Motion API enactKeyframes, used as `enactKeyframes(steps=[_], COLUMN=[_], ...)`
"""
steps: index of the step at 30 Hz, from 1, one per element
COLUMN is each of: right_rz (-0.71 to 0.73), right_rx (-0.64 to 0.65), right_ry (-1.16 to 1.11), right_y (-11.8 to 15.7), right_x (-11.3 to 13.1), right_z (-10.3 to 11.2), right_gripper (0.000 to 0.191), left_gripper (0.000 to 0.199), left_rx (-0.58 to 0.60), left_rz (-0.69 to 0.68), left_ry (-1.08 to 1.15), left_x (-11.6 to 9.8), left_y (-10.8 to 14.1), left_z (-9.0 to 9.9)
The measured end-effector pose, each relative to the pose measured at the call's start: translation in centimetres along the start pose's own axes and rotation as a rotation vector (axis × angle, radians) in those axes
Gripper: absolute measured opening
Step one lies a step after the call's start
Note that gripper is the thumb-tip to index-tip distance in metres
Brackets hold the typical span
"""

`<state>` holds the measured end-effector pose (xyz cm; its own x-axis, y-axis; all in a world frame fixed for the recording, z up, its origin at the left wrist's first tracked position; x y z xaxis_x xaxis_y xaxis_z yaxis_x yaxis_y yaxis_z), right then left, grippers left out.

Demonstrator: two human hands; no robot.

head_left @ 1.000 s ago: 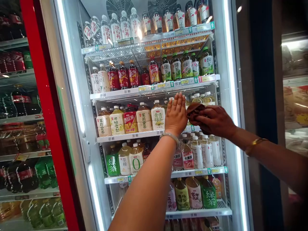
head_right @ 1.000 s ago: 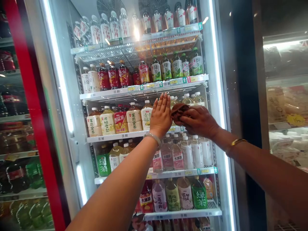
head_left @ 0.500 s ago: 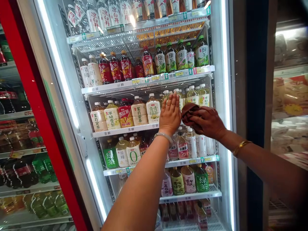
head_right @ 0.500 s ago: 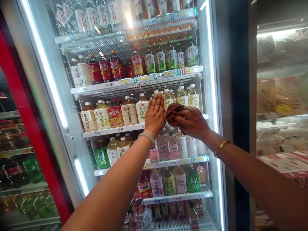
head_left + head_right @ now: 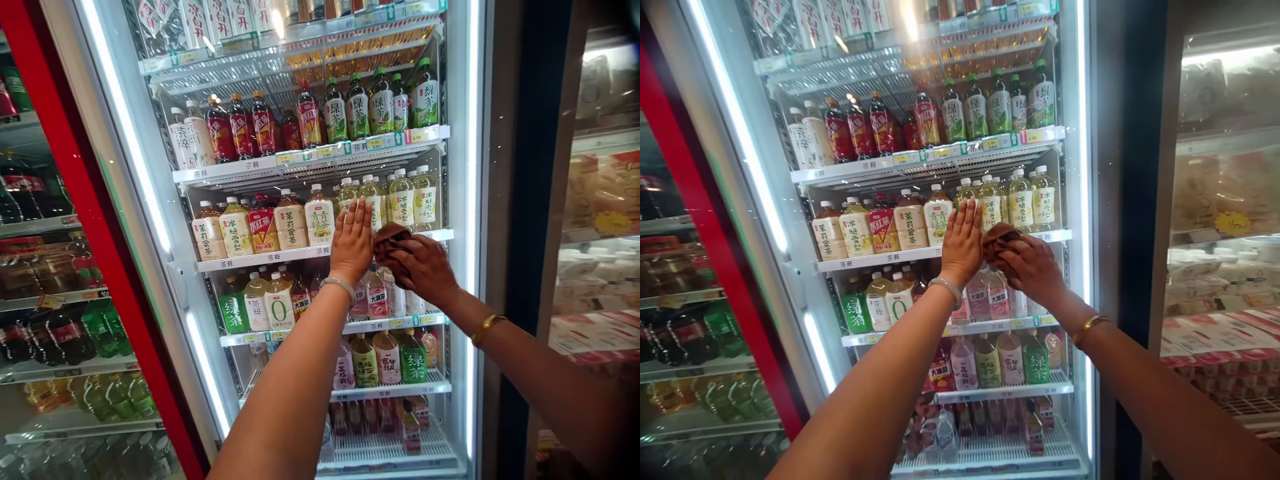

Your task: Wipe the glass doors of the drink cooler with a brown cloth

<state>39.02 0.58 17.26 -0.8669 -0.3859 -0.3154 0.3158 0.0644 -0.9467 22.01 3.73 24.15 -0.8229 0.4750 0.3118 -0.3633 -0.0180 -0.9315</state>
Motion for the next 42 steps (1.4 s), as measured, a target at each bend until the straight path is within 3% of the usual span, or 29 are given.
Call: enactKeyframes(steps=[3, 6, 10, 12, 14, 17, 19, 21, 23, 26, 29, 33, 38, 42], right_rz=[-0.201, -0.417, -0.295, -0.146, -0.055, -0.149, -0.263, -0.327, -0.296, -0.074, 0.053, -0.229, -0.403, -0.410], right_rx=[-0.073, -0.190, -0.158, -0.141, -0.102, -0.125, -0.192, -0.238, -0.232, -0.163, -0.116, -0.190, -0.219, -0.221], right_ry=[0.038, 0.072, 0.008, -0.046, -0.100, -0.102, -0.078, -0.072, -0.093, -0.174, -0.247, -0.182, -0.236, -0.394], right_y=[-0.6, -3.3, -3.9, -2.3, -0.9, -1.8, -4.0, -6.1, -7.0, -6.1, -4.3, -5.6, -9.1, -9.3], right_x=[-2.5, -1.5, 2.9, 3.4, 2.4, 0.2, 0.4, 2.4, 5.1, 7.9, 7.4, 6.5, 12.0, 14.4], right_z=[0.6, -0.5, -2.5, -2.2, -1.4, -0.9, -1.5, -2.8, -4.1, -4.6, -3.6, -3.8, -7.0, -7.3], right_gripper=[0.037, 0.047, 0.050, 0.050, 0.044, 0.045, 0.053, 0.057, 0.054, 0.050, 0.039, 0.048, 0.056, 0.056], left_gripper=[0.063, 0.061, 0.059, 0.059, 0.060, 0.060, 0.061, 0.061, 0.062, 0.063, 0.065, 0.070, 0.079, 0.089], left_rx=[-0.011, -0.015, 0.021, 0.050, 0.064, 0.065, 0.060, 0.045, 0.036, 0.049, 0.043, 0.040, -0.009, 0.052], left_rz=[-0.006, -0.014, -0.043, -0.067, -0.092, -0.121, -0.115, -0.075, -0.039, -0.093, -0.173, -0.156, -0.057, -0.123], left_ry=[-0.032, -0.062, -0.074, -0.070, -0.061, -0.042, -0.031, -0.034, -0.056, -0.105, -0.136, -0.084, 0.147, 0.212], left_x=[-0.2, -0.1, 0.3, 0.5, 0.8, 1.2, 1.8, 2.8, 4.2, 6.3, 7.9, 8.4, 8.2, 7.5], left_y=[0.5, 0.4, 0.7, 0.9, 1.1, 1.1, 0.9, 0.8, 1.1, 2.2, 3.4, 4.2, 5.3, 6.5], left_z=[-0.1, -0.1, 0.1, 0.3, 0.5, 0.8, 1.1, 1.6, 2.3, 3.6, 4.8, 5.5, 7.6, 9.8])
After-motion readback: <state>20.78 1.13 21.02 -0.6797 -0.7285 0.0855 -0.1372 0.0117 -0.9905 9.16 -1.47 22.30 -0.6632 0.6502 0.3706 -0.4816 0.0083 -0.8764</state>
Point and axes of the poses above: each hand's wrist, its own y-axis away from the middle knuckle, its own z-axis out of the back of the hand, x = y × z, the point moved 4 cm from there along -y, towards the middle knuckle, and after that the axes turned 6 degrees about -x, right-handed, at the moved point
